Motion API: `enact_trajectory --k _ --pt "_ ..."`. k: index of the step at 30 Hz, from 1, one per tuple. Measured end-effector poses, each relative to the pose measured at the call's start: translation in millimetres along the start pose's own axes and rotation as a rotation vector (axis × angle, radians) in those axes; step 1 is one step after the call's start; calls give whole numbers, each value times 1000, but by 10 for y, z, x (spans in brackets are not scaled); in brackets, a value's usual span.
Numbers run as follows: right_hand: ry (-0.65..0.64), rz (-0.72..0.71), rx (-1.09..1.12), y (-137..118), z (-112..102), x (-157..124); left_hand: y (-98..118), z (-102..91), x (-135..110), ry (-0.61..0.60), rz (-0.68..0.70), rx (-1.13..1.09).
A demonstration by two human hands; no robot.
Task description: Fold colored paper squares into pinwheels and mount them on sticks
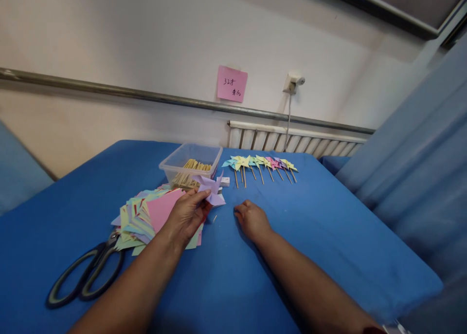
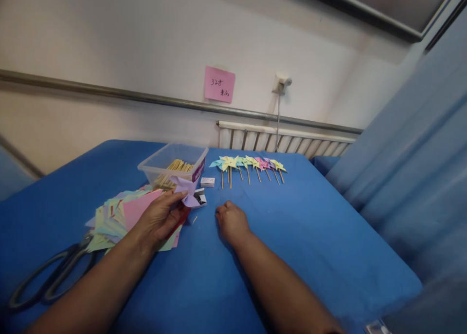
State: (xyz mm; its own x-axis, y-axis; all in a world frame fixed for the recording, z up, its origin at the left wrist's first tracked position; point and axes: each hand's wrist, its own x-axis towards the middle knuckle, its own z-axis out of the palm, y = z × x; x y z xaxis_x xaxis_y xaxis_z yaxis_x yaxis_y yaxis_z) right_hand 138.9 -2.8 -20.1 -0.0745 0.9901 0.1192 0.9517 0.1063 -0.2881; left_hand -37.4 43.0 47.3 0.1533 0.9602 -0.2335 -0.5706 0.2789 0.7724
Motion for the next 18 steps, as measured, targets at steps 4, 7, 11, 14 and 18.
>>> enact_trajectory --k 4,7,11,14,18 --pt "8 17 15 17 27 61 -6 2 -7 -15 -6 20" --pt "21 21 41 48 39 75 -14 -18 4 -31 -2 32" --pt "37 6 101 127 50 70 -36 -36 20 -56 -5 33" --pt "45 -2 143 194 67 74 -52 -31 20 -52 -23 42" --pt "78 19 185 242 95 69 -57 -27 19 -47 -16 35"
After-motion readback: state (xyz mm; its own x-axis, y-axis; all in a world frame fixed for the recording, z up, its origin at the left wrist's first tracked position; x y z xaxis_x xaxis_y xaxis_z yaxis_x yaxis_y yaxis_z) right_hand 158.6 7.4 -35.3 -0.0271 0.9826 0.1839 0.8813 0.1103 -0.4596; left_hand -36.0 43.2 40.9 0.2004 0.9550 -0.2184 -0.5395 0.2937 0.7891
